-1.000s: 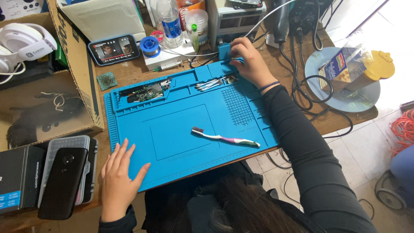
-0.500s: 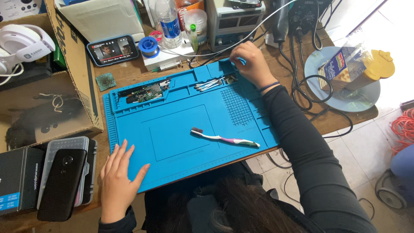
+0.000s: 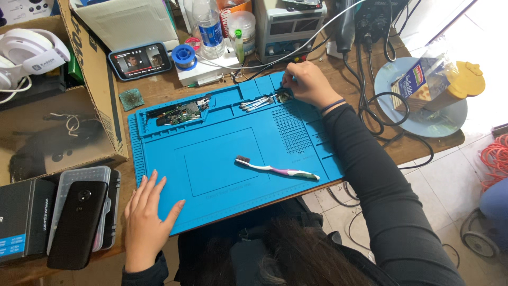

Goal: The person cleans a blue plastic workbench mat with a toothbrush, spreading a clear liquid across the surface. They then use the toothbrush to clean small electronic components and wires placed on the mat.

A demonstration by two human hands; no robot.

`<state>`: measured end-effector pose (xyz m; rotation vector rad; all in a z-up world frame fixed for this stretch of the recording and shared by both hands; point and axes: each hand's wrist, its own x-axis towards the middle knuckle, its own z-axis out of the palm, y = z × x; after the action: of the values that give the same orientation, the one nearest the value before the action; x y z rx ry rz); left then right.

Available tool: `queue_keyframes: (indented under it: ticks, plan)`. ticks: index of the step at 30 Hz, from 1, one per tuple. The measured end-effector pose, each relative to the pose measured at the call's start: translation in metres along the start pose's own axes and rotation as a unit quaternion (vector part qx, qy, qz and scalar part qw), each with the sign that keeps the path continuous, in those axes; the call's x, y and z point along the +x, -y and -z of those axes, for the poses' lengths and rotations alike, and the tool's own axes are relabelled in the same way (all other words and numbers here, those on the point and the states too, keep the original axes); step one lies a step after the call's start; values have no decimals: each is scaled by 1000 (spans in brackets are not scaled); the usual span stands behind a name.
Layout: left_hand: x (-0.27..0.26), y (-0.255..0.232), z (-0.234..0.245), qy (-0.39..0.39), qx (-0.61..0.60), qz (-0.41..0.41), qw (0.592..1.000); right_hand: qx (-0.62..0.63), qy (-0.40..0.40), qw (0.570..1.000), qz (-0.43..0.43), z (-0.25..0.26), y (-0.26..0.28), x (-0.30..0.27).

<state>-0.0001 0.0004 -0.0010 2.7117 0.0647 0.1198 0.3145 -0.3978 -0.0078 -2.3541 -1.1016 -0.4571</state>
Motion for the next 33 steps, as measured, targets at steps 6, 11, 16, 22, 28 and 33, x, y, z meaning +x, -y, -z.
queue_keyframes:
  ticks: [6, 11, 16, 22, 28, 33]
  plan:
    - [0, -1, 1, 2, -5, 0, 1000, -33, 6, 999, 17, -9, -7, -1]
    - [0, 0, -1, -3, 5, -8, 1000, -38, 20, 999, 32, 0, -13, -4]
    - [0, 1, 1, -17, 16, -8, 1000, -141, 72, 985, 67, 9, -1, 2]
    - [-1, 4, 2, -5, 8, -15, 1000, -199, 160, 964, 73, 9, 28, 35]
    - [1, 7, 4, -35, 13, -45, 998, -62, 209, 964, 150, -25, 114, 138]
    - [1, 7, 7, -22, -6, -47, 999, -226, 202, 920, 249, -116, 136, 190]
